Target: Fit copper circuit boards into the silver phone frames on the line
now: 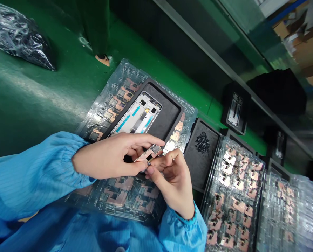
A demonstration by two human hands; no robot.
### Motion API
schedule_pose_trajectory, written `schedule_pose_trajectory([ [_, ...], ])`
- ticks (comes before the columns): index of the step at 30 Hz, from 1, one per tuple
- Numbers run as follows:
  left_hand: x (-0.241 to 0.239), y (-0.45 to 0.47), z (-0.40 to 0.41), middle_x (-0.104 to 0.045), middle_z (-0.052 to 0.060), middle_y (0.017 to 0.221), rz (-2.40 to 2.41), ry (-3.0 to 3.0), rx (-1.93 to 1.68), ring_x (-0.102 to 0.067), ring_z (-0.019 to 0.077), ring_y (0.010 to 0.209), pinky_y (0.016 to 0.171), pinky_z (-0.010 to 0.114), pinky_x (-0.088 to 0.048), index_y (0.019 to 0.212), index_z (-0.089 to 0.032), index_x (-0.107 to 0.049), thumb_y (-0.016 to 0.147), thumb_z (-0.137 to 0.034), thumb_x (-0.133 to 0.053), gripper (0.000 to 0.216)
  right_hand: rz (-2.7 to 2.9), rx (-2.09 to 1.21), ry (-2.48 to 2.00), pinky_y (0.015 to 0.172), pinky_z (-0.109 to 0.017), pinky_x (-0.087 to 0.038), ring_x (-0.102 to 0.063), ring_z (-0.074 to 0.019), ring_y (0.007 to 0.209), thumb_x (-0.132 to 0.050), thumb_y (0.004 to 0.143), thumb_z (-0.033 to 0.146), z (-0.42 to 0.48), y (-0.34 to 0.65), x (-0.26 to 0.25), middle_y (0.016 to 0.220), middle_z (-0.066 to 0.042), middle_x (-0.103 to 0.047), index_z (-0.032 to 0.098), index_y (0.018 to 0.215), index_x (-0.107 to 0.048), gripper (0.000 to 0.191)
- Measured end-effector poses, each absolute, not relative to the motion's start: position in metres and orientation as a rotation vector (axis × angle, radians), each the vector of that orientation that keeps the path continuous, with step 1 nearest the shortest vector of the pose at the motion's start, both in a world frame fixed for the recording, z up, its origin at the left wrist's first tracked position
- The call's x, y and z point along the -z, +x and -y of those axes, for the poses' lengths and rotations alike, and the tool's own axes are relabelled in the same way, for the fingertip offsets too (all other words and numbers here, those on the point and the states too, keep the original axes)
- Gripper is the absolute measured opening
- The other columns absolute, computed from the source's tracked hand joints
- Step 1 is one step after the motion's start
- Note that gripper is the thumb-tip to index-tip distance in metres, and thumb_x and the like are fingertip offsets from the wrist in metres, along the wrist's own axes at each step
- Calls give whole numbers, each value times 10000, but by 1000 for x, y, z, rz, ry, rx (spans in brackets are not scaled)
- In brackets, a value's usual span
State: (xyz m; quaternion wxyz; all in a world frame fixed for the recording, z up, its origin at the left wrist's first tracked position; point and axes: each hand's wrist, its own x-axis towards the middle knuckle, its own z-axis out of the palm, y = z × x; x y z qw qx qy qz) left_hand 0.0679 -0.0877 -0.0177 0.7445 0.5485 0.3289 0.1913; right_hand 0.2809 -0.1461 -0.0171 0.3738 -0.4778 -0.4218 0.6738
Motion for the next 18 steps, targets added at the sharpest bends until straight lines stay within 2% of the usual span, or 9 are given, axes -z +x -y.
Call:
schedule_pose_trajectory([
  [5, 16, 69, 87, -696, 33, 1203, -706, 1138, -478, -714, 171, 1053, 948, 288, -612, 1463, -283, -531, 910, -115, -648, 589, 988, -1787, -1143, 709, -232, -583, -716, -106, 724, -731, 971, 139, 144, 281, 16, 863, 33, -742, 257, 926, -386, 368],
  [11, 18, 69, 87, -716, 41, 1157, -738, 1114, -513, -726, 170, 1000, 902, 287, -621, 1448, -258, -547, 888, -123, -667, 589, 970, -1798, -1110, 742, -266, -617, -741, -128, 775, -679, 1014, 183, 141, 282, 9, 918, 6, -756, 257, 936, -402, 297],
  [18, 18, 69, 86, -718, 35, 1121, -747, 1148, -529, -714, 165, 981, 864, 264, -622, 1438, -245, -565, 864, -126, -674, 597, 937, -1803, -1114, 746, -261, -609, -726, -118, 771, -758, 944, 145, 143, 282, 14, 901, 28, -735, 257, 926, -411, 365],
])
